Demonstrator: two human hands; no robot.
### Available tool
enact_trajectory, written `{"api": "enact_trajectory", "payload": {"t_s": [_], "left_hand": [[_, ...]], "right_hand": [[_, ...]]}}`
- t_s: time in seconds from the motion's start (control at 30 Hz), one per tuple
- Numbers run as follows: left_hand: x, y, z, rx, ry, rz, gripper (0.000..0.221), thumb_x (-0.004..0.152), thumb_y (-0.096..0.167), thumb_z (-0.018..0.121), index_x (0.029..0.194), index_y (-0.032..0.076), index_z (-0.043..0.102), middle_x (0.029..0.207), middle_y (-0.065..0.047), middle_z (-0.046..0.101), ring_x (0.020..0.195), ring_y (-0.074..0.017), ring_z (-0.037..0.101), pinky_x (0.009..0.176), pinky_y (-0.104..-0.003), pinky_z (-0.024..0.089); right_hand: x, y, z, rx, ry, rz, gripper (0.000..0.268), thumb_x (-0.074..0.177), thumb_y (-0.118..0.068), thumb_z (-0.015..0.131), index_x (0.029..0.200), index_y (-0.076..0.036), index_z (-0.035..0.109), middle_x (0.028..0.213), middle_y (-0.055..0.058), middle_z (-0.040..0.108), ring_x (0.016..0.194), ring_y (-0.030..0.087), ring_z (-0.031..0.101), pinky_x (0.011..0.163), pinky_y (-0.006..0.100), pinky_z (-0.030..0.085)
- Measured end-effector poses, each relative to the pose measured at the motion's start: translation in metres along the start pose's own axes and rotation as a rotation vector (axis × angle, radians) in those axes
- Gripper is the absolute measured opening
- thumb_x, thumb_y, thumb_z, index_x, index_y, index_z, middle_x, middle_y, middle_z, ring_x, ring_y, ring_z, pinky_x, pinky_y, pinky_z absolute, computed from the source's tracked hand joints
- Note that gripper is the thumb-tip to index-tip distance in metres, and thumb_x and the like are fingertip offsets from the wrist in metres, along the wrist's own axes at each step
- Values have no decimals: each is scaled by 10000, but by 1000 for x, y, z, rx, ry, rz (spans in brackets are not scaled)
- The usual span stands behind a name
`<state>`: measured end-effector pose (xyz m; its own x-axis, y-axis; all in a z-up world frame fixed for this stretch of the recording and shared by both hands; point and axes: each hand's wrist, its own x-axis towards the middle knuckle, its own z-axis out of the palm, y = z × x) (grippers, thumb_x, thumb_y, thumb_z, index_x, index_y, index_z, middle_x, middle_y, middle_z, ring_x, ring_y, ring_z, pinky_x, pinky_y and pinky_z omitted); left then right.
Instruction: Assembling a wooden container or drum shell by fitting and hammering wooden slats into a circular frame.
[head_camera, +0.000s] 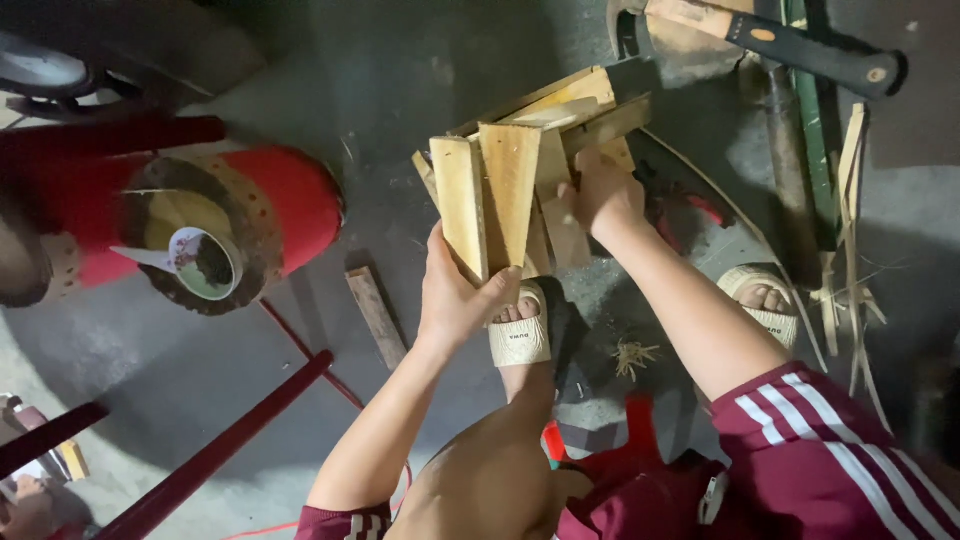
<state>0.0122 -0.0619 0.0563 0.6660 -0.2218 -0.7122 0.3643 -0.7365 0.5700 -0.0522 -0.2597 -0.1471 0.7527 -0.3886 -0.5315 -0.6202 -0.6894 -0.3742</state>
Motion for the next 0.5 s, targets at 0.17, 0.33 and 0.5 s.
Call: {"api": "enact_trajectory", "payload": {"t_s": [0.17, 0.33, 0.5], "left_hand": [[6, -27, 6, 69, 39, 140, 1042, 752, 274, 821, 1547, -1, 206, 1393, -318, 530, 1249, -467, 576, 988, -565, 505], [7, -39, 8, 115, 76, 267, 960, 758, 246, 783, 1502, -28, 243, 1337, -267, 577, 1146, -368, 679, 905, -423, 582], [9, -37, 6, 121, 72, 295, 956, 754, 238, 804, 1496, -35, 266, 1336, -258, 573, 1154, -362, 670, 926, -419, 566]], "right_hand": [[24, 41, -45, 2, 198, 21, 315, 959, -231, 617, 1230, -70, 597, 1125, 204, 665, 996, 391, 680, 817, 506, 579], [66, 124, -94, -17, 424, 2, 344, 1025, -61, 618, 1365, -104, 652, 1418, 337, 490, 1216, 528, 538, 932, 642, 479], [108, 151, -106, -223, 437, -218, 572, 973, -67, 726, 1498, -10, 505, 1539, 257, 463, 1350, 502, 397, 1037, 603, 404]]}}
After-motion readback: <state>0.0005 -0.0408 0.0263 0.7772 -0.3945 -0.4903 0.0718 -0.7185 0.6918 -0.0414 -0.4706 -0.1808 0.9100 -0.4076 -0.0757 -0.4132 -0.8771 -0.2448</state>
